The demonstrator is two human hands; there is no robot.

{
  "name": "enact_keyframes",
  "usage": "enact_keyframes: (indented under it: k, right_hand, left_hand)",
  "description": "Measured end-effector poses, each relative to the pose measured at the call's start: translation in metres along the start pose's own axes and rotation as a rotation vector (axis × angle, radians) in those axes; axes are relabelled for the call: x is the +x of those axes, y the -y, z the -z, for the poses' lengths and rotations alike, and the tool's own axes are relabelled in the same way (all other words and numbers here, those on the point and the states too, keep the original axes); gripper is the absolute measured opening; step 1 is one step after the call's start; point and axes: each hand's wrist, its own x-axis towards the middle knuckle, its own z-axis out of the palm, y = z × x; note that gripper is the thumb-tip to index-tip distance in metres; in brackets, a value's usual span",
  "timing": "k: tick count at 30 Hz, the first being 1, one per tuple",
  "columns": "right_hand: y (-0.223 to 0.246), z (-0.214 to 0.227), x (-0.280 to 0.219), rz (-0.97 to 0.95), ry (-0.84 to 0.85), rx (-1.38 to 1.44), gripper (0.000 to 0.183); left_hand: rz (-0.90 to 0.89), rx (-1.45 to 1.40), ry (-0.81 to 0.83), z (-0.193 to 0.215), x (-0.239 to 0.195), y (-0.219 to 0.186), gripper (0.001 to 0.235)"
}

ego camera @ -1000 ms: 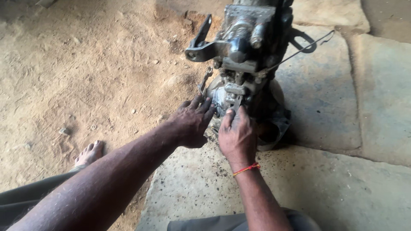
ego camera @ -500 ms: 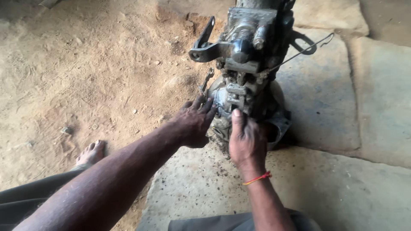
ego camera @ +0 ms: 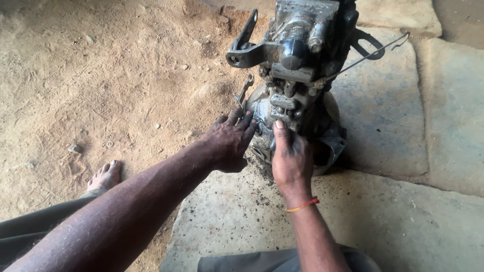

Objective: The person uses a metal scraper to clean the surface of a dirty engine block. They repeatedly scrape away grime and debris from various parts of the engine casing while sitting on the ground.

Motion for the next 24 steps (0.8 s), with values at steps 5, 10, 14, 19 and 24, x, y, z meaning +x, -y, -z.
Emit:
enact_keyframes:
  k: [5,10,14,19,24]
  right_hand:
    - [0.013,-0.001,-0.008,-0.425,0.168,0.478,0.050]
    - [0.013,0.017,-0.010,-0.479,0.617,0.634,0.052]
    - [0.008,0.001,-0.015,-0.352,0.470,0.483,0.045]
    - [-0.002,-0.004,0.000,-0.295,0.265,0.657,0.034]
    - [-0.001,0.008,-0.009,0.105,0.278,0.334,0.029]
  left_hand:
    - [0.004,0.010,0.013,-0.001,-0.003,0.001,0.099]
    - [0.005,-0.032,0.027,0.000,-0.001,0.001,0.100]
    - [0.013,-0.025,0.038,0.002,0.000,-0.003,0.103]
    - [0.008,-0.047,0.001,0.000,-0.002,-0.002,0.100]
    - [0.014,-0.011,0.016,0.000,-0.003,-0.002,0.099]
